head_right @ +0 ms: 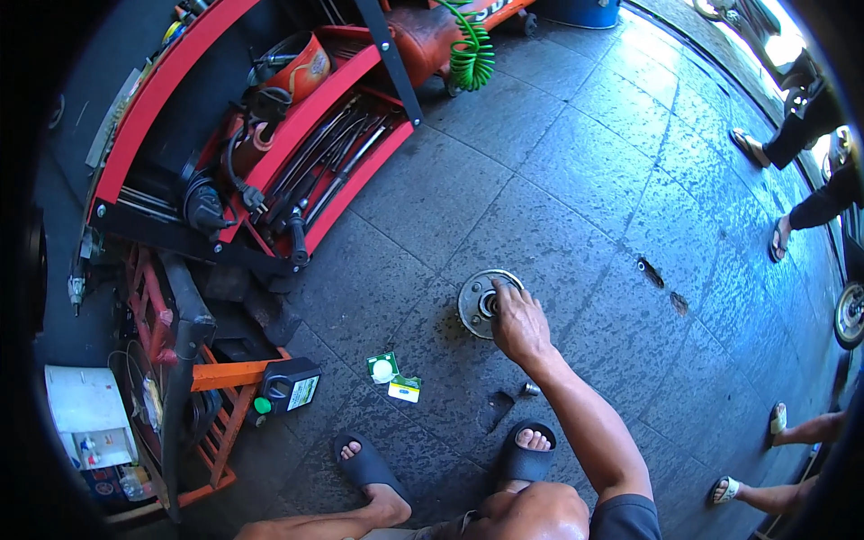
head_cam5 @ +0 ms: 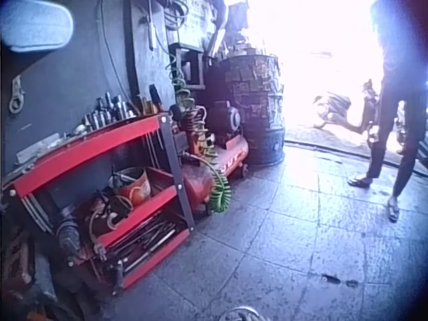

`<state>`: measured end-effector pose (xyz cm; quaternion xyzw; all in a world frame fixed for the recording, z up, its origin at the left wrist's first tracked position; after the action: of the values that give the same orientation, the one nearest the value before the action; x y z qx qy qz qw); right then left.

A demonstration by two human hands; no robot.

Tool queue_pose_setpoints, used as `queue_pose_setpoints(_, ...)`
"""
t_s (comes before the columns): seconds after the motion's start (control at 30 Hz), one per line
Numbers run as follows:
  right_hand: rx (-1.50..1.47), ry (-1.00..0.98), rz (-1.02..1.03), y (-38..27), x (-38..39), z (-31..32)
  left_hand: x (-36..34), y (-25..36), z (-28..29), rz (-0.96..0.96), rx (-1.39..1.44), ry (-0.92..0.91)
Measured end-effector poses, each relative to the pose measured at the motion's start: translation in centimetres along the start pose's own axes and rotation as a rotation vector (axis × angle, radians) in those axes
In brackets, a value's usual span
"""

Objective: The recorder is replacing or repairing bearings and seals within a motorcycle component, using a hammer and various tools at a service bay station.

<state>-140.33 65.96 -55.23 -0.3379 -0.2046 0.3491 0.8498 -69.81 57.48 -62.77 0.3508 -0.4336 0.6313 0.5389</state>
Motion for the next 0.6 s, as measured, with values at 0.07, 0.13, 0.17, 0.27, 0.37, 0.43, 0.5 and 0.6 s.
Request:
queue_pose_setpoints(0.07, 0.091, 0.033, 0.055, 0.4, -0.6, -0.5, 0.0, 0.7, 0.0, -0.032, 0.017, -0.005)
queue_pose_setpoints(0.13, 0.053, 0.028, 0.025, 0.7, -1.0, -0.9, 0.0, 1.1, 1.0, -0.078, 0.028, 0.014)
queue_pose_setpoints(0.17, 0.065, 0.005, -0.023, 0.8, -1.3, -1.2, -0.1, 1.3, 1.6, -0.099, 0.031, 0.029)
queue_pose_setpoints(0.27, 0.042, -0.021, -0.043, 0.2, -1.8, -1.0, -0.5, 2.4, 4.2, -0.133, 0.063, 0.139)
queue_pose_setpoints(0.37, 0.078, -0.079, -0.107, -0.5, -2.2, -0.9, -0.4, 4.6, 6.5, -0.194, 0.129, 0.193)
queue_pose_setpoints(0.43, 0.088, -0.081, -0.101, -1.1, -2.3, -0.6, 0.1, 6.5, 7.2, -0.258, 0.142, 0.175)
queue_pose_setpoints(0.5, 0.1, -0.083, -0.117, -1.3, -2.4, -0.5, 1.2, 7.5, 7.7, -0.223, 0.063, 0.182)
queue_pose_setpoints(0.6, 0.107, -0.13, -0.097, -1.2, -2.3, -0.6, 2.1, 8.5, 7.9, -0.253, 0.022, 0.18)
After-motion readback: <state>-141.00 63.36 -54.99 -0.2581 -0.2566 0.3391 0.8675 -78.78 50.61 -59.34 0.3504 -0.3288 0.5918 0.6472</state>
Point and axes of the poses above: each hand's wrist, its own x-axis away from the middle knuckle, its own z-axis out of the back of the hand, y = z × x, the point moved 4 cm from there along -x, towards the middle knuckle, and after that the axes turned 12 degrees about -x, right-handed, at the moved point
